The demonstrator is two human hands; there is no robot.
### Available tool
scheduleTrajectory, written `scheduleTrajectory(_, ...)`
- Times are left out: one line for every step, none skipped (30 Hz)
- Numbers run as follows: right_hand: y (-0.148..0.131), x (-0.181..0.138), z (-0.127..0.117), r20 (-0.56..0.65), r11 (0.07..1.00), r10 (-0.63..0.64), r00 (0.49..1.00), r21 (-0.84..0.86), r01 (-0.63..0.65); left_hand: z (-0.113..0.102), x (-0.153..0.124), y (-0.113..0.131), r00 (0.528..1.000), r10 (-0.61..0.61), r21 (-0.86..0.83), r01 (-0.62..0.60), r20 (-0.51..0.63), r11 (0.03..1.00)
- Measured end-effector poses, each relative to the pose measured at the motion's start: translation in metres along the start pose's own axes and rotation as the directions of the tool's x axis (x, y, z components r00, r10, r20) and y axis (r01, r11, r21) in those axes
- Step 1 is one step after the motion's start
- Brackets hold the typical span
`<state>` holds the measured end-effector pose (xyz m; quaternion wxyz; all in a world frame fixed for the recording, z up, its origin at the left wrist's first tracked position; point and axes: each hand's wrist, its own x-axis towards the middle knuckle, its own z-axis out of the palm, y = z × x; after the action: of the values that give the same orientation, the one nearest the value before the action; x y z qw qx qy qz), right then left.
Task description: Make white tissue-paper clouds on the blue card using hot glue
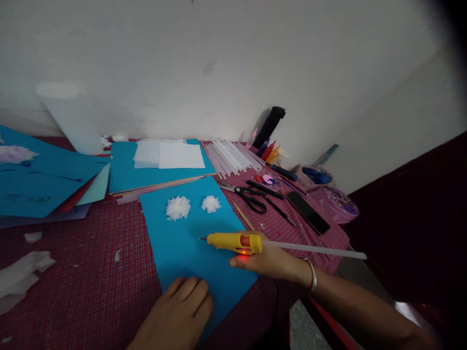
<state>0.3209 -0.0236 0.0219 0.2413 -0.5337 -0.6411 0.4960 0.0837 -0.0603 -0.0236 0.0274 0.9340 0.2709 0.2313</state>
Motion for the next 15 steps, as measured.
scheduleTrajectory(-0.001, 0.001, -0.001, -0.003, 1.0, 0.005, 1.0, -0.006, -0.005, 0.0, 0.0, 0.0, 1.0, -0.004, 0.004, 0.004, -0.008, 1.0)
scheduleTrajectory(-0.002, 0.001, -0.001, -0.005, 1.0, 0.003, 1.0, -0.016, -0.003, 0.001, 0.0, 0.0, 1.0, -0.006, 0.008, 0.006, -0.025, 1.0)
scheduleTrajectory(-0.005, 0.002, -0.003, -0.003, 1.0, -0.008, 1.0, -0.031, 0.008, 0.001, 0.001, 0.001, 0.999, -0.01, 0.015, 0.011, -0.035, 1.0)
scheduleTrajectory(-0.007, 0.002, -0.005, 0.01, 0.999, -0.026, 1.0, -0.043, 0.026, 0.001, 0.001, 0.001, 0.999, -0.015, 0.024, 0.015, -0.033, 1.0)
scheduleTrajectory(-0.01, 0.002, -0.006, 0.029, 0.998, -0.041, 0.999, -0.054, 0.043, 0.0, 0.002, 0.001, 1.0, -0.017, 0.03, 0.018, -0.025, 0.999)
scheduleTrajectory(-0.012, 0.002, -0.008, 0.049, 0.997, -0.047, 0.998, -0.064, 0.05, -0.001, 0.002, 0.002, 1.0, -0.015, 0.035, 0.016, -0.01, 0.999)
scheduleTrajectory(-0.015, 0.002, -0.01, 0.061, 0.996, -0.04, 0.997, -0.073, 0.045, -0.002, 0.002, 0.002, 1.0, -0.016, 0.038, 0.015, 0.009, 0.999)
scheduleTrajectory(-0.017, 0.002, -0.011, 0.068, 0.995, -0.028, 0.997, -0.089, 0.034, -0.003, 0.002, 0.002, 1.0, -0.015, 0.038, 0.014, 0.026, 0.999)
scheduleTrajectory(-0.018, 0.002, -0.012, 0.073, 0.994, -0.013, 0.997, -0.108, 0.021, -0.003, 0.002, 0.002, 0.999, -0.014, 0.035, 0.013, 0.033, 0.999)
scheduleTrajectory(-0.019, 0.001, -0.012, 0.07, 0.992, -0.001, 0.998, -0.128, 0.01, -0.003, 0.001, 0.002, 1.0, -0.014, 0.034, 0.013, 0.027, 0.999)
scheduleTrajectory(-0.018, 0.001, -0.012, 0.06, 0.989, 0.004, 0.998, -0.145, 0.005, -0.002, 0.001, 0.002, 1.0, -0.016, 0.032, 0.015, 0.022, 0.999)
scheduleTrajectory(-0.018, 0.001, -0.012, 0.048, 0.988, 0.003, 0.999, -0.154, 0.005, -0.001, 0.0, 0.001, 1.0, -0.014, 0.03, 0.014, 0.017, 0.999)
scheduleTrajectory(-0.017, 0.002, -0.011, 0.033, 0.987, 0.002, 0.999, -0.158, 0.003, 0.001, -0.001, 0.001, 1.0, -0.013, 0.027, 0.013, 0.01, 1.0)
scheduleTrajectory(-0.016, 0.002, -0.01, 0.012, 0.987, 0.003, 1.0, -0.158, -0.001, 0.002, -0.001, 0.001, 1.0, -0.013, 0.025, 0.013, 0.002, 1.0)
scheduleTrajectory(-0.015, 0.003, -0.009, -0.007, 0.987, 0.003, 1.0, -0.16, -0.004, 0.003, -0.001, 0.001, 1.0, -0.014, 0.022, 0.014, -0.011, 1.0)
